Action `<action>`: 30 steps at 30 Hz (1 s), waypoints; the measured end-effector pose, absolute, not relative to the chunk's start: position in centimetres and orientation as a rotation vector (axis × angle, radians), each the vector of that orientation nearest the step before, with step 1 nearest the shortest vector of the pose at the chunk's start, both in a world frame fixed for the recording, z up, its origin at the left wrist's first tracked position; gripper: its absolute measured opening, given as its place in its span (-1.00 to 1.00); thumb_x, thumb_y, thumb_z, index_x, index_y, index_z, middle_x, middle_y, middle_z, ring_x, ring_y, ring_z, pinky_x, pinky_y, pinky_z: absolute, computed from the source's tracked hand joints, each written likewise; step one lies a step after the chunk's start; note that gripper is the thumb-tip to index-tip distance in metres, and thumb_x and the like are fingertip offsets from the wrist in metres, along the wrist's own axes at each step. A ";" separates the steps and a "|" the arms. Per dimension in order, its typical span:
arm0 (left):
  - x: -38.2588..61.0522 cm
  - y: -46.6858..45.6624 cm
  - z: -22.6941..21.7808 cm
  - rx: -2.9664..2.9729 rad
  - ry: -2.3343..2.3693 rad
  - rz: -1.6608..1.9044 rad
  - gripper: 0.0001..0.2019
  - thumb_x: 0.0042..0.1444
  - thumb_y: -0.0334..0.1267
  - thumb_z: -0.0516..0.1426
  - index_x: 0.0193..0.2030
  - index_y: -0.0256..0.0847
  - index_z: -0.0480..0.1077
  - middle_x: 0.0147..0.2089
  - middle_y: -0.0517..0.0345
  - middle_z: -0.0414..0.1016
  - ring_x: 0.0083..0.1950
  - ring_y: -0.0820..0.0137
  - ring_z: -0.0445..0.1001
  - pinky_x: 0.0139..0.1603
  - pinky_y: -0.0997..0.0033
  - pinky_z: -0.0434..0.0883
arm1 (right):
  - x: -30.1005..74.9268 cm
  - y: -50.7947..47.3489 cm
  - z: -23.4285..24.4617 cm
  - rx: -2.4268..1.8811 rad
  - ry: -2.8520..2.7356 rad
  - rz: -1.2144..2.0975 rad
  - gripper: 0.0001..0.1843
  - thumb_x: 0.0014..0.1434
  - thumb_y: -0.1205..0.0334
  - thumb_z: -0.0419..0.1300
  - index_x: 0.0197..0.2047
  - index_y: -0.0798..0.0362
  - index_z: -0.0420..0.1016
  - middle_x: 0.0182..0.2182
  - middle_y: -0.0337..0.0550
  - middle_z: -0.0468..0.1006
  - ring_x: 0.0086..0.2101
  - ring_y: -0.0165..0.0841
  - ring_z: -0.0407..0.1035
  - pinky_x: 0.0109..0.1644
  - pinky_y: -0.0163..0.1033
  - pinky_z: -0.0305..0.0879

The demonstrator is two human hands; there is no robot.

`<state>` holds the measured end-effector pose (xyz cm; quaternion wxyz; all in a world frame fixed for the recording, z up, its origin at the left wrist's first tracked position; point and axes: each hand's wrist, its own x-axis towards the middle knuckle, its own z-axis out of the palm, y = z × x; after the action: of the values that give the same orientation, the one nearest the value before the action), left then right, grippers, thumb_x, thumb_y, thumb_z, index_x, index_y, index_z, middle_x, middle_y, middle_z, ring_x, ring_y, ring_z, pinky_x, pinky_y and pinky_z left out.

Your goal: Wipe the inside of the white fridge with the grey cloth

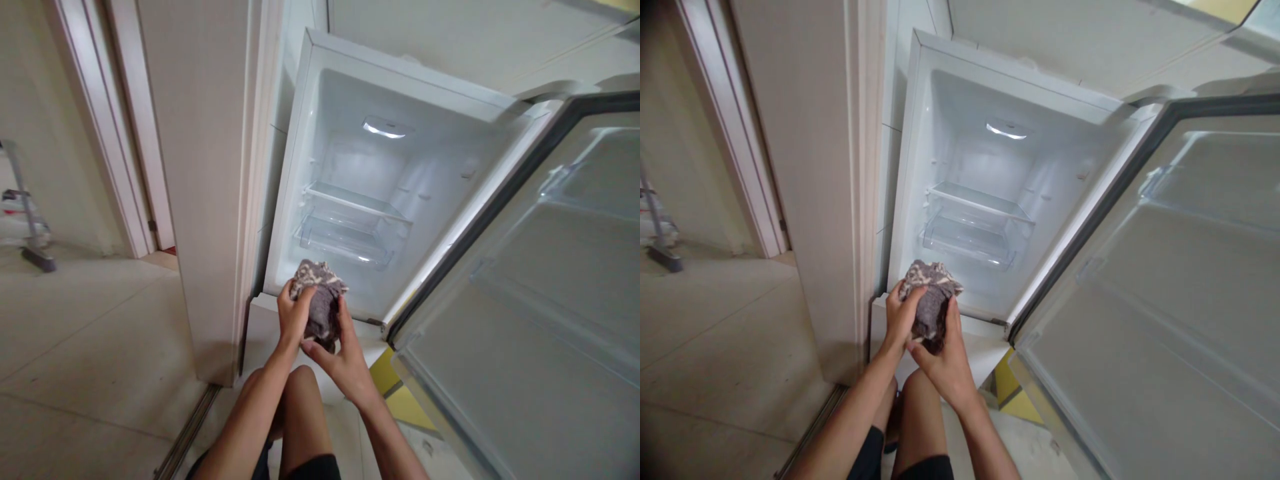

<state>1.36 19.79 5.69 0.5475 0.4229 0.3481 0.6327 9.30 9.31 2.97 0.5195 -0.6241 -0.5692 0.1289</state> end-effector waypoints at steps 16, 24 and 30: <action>2.0 23.5 6.8 0.732 0.964 1.807 -0.71 -0.12 -0.10 0.28 -0.26 -0.19 0.52 -0.28 0.18 0.58 -0.20 0.31 0.50 -0.08 0.34 0.41 | 3.9 7.7 2.9 -1.464 -1.814 -0.216 0.09 0.11 0.26 0.33 0.57 0.01 -0.17 0.52 0.20 -0.11 0.49 0.10 -0.19 0.45 0.42 0.03; 1.8 24.0 5.3 0.791 0.988 1.873 -0.68 -0.06 -0.16 0.28 -0.15 -0.22 0.53 -0.15 0.06 0.63 -0.10 0.24 0.56 0.02 0.29 0.45 | 6.1 7.6 3.5 -1.424 -1.505 -0.172 -0.43 0.33 0.38 0.07 0.37 -0.11 0.24 0.33 0.00 0.33 0.34 -0.21 0.22 0.38 0.09 0.30; 0.4 22.1 3.3 0.895 0.999 1.762 -0.64 -0.03 -0.15 0.29 -0.07 -0.20 0.54 -0.10 0.03 0.65 -0.03 0.18 0.60 0.06 0.24 0.49 | 6.5 10.9 3.0 -1.456 -1.478 0.018 -0.47 0.35 0.23 0.11 0.37 -0.01 0.30 0.34 0.04 0.36 0.34 -0.20 0.23 0.45 0.10 0.20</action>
<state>0.38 22.11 3.26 0.4472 0.3614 0.4036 0.7117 6.53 10.89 3.03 0.5085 -0.6041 -0.6135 0.0076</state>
